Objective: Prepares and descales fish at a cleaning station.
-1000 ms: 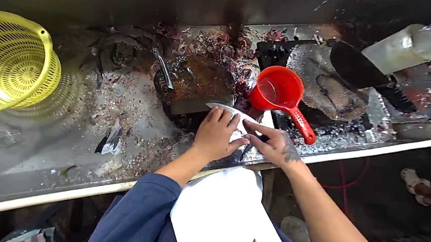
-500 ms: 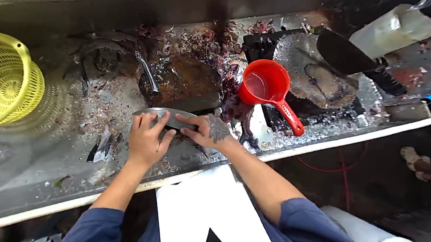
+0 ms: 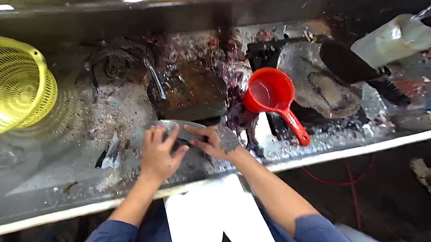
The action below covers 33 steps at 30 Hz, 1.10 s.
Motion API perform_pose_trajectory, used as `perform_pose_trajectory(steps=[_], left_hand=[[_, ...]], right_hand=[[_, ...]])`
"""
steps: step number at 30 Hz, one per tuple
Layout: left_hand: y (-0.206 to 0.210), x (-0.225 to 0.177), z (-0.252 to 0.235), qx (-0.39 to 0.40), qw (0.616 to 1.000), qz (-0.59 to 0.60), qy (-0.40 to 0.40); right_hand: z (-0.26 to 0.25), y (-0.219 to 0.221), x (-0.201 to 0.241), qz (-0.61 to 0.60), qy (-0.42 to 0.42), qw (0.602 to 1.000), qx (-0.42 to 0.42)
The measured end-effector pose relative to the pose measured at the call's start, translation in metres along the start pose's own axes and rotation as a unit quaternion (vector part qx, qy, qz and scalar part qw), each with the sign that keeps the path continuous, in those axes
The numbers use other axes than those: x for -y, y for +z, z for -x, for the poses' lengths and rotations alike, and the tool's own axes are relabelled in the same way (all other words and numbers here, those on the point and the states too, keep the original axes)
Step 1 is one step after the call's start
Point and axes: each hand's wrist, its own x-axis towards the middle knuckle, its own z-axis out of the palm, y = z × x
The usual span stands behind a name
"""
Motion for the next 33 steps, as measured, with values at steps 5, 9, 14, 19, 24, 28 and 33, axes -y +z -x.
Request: perform_pose_trajectory(steps=[5, 9, 14, 19, 24, 28, 33], left_hand=[[0.030, -0.081, -0.075, 0.054, 0.995, 0.033, 0.079], [0.021, -0.040, -0.057, -0.018, 0.999, 0.016, 0.043], [0.003, -0.003, -0.016, -0.046, 0.998, -0.032, 0.008], [0.033, -0.062, -0.076, 0.032, 0.996, 0.016, 0.076], [0.006, -0.008, -0.032, -0.042, 0.999, -0.003, 0.017], [-0.012, 0.001, -0.012, 0.009, 0.999, -0.039, 0.019], [0.025, -0.066, -0.058, 0.020, 0.995, 0.011, 0.099]], right_hand=[[0.056, -0.048, -0.057, -0.072, 0.003, 0.982, -0.172], [0.024, -0.029, -0.027, -0.124, -0.012, 0.986, -0.113], [-0.002, -0.005, 0.009, -0.118, -0.049, 0.989, -0.076], [0.038, -0.053, -0.043, -0.092, 0.015, 0.988, -0.127], [0.003, -0.015, 0.004, -0.057, -0.002, 0.996, -0.065], [-0.006, -0.012, 0.010, -0.065, -0.034, 0.997, 0.002], [0.054, -0.054, -0.002, -0.081, -0.051, 0.983, -0.157]])
